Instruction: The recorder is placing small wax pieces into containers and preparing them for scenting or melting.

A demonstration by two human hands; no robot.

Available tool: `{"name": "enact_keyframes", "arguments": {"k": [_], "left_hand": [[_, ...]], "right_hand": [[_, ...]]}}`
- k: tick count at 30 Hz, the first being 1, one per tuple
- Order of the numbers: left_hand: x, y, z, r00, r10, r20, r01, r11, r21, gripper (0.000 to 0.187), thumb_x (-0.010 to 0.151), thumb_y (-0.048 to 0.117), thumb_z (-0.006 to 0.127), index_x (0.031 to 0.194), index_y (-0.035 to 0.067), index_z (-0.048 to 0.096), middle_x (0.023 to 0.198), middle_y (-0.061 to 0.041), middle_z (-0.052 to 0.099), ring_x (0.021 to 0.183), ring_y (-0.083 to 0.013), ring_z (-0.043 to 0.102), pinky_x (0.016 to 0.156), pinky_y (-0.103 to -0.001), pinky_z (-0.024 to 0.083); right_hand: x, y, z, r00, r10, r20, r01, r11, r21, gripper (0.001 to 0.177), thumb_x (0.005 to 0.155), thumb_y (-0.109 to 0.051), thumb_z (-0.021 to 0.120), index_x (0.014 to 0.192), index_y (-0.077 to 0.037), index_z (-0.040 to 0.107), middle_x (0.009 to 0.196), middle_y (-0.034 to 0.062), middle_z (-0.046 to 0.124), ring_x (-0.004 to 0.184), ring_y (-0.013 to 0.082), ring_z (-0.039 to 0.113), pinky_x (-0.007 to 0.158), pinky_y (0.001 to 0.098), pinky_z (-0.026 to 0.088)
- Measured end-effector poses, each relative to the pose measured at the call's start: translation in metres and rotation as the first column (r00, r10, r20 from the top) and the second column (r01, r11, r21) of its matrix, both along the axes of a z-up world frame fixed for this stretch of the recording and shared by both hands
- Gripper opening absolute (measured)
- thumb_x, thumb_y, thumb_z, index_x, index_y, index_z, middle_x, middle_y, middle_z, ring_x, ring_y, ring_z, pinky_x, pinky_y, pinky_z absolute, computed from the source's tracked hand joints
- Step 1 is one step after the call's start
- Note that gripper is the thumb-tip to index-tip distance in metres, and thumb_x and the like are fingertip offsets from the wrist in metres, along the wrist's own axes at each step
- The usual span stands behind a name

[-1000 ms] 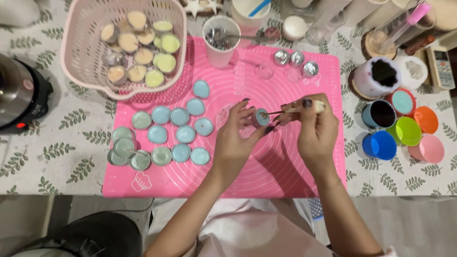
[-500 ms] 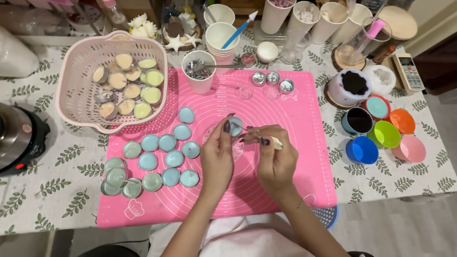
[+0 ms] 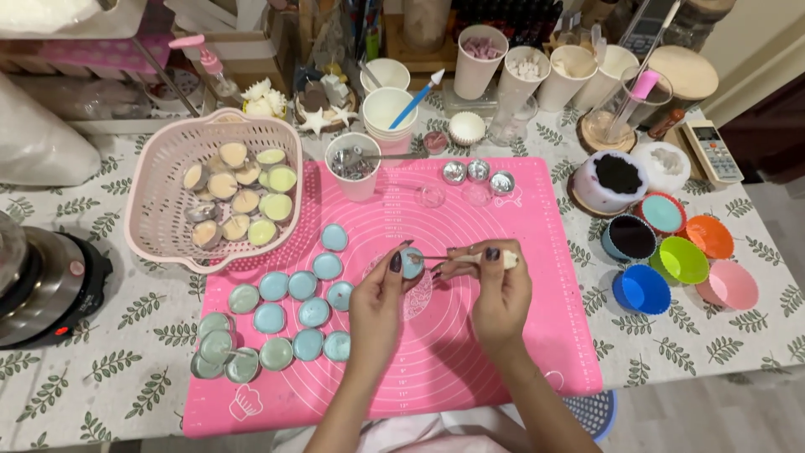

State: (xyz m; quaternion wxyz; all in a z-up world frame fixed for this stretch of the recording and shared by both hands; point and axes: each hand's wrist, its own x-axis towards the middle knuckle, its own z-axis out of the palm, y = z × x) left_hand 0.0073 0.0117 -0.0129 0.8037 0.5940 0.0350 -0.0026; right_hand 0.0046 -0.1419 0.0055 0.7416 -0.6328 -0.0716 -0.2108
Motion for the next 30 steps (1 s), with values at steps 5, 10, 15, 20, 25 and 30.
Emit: {"name": "enact_keyframes", "arguments": {"k": [5, 10, 15, 20, 25, 30], "left_hand": [[0.003, 0.006, -0.001, 0.985, -0.094, -0.144, 0.043, 0.945, -0.323, 0.043, 0.102, 0.022, 0.055, 0.136, -0.004, 0.059, 0.119, -0.013, 0.07, 0.108, -0.0219, 0.072, 0.101, -0.037, 0.058], [0.005, 0.007, -0.005, 0.976, -0.136, -0.171, 0.06, 0.92, -0.388, 0.043, 0.103, 0.023, 0.056, 0.135, -0.005, 0.059, 0.118, -0.011, 0.07, 0.106, -0.0212, 0.071, 0.103, -0.04, 0.056], [0.009, 0.005, -0.024, 0.973, -0.182, -0.141, 0.117, 0.919, -0.376, 0.042, 0.106, 0.022, 0.053, 0.136, -0.007, 0.059, 0.117, -0.014, 0.071, 0.103, -0.0241, 0.07, 0.099, -0.041, 0.058], [0.007, 0.002, 0.009, 0.962, -0.193, -0.195, 0.103, 0.912, -0.397, 0.045, 0.103, 0.021, 0.051, 0.145, 0.005, 0.055, 0.117, -0.008, 0.069, 0.103, -0.0181, 0.07, 0.098, -0.038, 0.058], [0.013, -0.005, -0.016, 0.965, -0.149, -0.215, 0.099, 0.968, -0.23, 0.043, 0.104, 0.022, 0.052, 0.141, 0.004, 0.061, 0.114, -0.01, 0.072, 0.093, -0.0174, 0.074, 0.09, -0.034, 0.058], [0.014, -0.011, 0.042, 0.978, -0.017, -0.206, 0.112, 0.881, 0.46, 0.036, 0.095, 0.017, 0.06, 0.128, 0.008, 0.07, 0.099, -0.007, 0.067, 0.063, -0.0208, 0.072, 0.057, -0.037, 0.064]], "right_hand": [[0.001, -0.006, 0.006, 0.999, 0.042, 0.003, -0.042, 0.998, 0.043, 0.028, 0.115, -0.025, 0.04, 0.112, 0.001, 0.048, 0.103, 0.0225, 0.067, 0.085, 0.0248, 0.072, 0.077, 0.0415, 0.065], [0.007, -0.008, 0.007, 0.999, 0.039, -0.014, -0.037, 0.992, 0.117, 0.03, 0.115, -0.028, 0.038, 0.111, 0.0, 0.048, 0.103, 0.0232, 0.067, 0.083, 0.0256, 0.072, 0.073, 0.0424, 0.066], [0.011, -0.016, 0.005, 0.991, 0.003, -0.137, 0.023, 0.981, 0.194, 0.032, 0.115, -0.031, 0.038, 0.106, -0.002, 0.047, 0.098, 0.0228, 0.067, 0.076, 0.0248, 0.071, 0.068, 0.04, 0.063], [0.012, -0.018, 0.015, 0.988, 0.019, -0.155, 0.019, 0.972, 0.236, 0.031, 0.114, -0.031, 0.036, 0.106, -0.003, 0.048, 0.096, 0.0215, 0.068, 0.075, 0.0233, 0.071, 0.066, 0.0393, 0.063], [0.012, -0.019, 0.009, 0.991, -0.014, -0.135, 0.021, 0.998, 0.052, 0.024, 0.112, -0.022, 0.039, 0.107, -0.001, 0.05, 0.098, 0.0196, 0.071, 0.078, 0.0206, 0.073, 0.07, 0.0372, 0.065], [0.011, -0.023, 0.004, 0.974, -0.101, -0.202, 0.039, 0.956, -0.291, 0.02, 0.108, -0.014, 0.042, 0.104, 0.002, 0.055, 0.091, 0.0131, 0.075, 0.07, 0.0146, 0.074, 0.064, 0.0297, 0.063]]}}
